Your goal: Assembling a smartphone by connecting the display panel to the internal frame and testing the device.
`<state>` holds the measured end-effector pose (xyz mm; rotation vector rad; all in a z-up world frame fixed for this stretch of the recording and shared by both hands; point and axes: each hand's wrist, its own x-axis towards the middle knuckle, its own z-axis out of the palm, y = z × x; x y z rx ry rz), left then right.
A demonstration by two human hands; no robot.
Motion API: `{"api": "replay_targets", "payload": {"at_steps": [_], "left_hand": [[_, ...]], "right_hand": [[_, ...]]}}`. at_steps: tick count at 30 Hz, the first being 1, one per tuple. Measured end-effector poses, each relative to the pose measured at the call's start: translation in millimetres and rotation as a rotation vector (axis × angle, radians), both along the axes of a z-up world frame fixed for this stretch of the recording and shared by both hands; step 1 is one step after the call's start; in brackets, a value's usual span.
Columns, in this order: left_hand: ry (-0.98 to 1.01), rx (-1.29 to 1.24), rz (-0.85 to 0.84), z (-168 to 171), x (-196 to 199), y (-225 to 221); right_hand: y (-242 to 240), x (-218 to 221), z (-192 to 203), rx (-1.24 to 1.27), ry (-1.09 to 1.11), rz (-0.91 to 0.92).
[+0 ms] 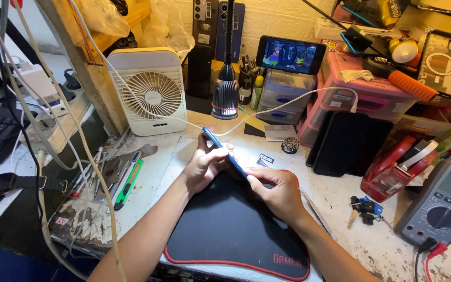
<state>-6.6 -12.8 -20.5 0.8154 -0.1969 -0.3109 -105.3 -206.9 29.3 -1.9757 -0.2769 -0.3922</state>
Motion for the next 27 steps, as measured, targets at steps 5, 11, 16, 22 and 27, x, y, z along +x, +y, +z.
{"api": "replay_targets", "payload": {"at_steps": [5,11,16,22,27], "left_hand": [[-0.032,0.027,-0.007,-5.2,6.1,-1.0],[-0.052,0.038,-0.003,-7.7,3.5,-0.9],[0.038,-0.048,-0.072,-20.7,2.3,-6.2],[0.214,-0.131,-0.167,26.2,-11.3,5.1],[0.218,-0.055,-0.192,42.8,-18.9,7.0]], "right_hand": [[2.1,-3.5,17.3,0.026,0.095,0.038],[2.5,-4.0,20.9,0.009,0.085,0.086],[11.5,-6.8,5.5,-0.091,-0.062,0.143],[22.6,-3.2,-18.6,-0.256,-0.259,0.288],[21.5,-5.9,-13.0,-0.258,-0.304,0.246]]}}
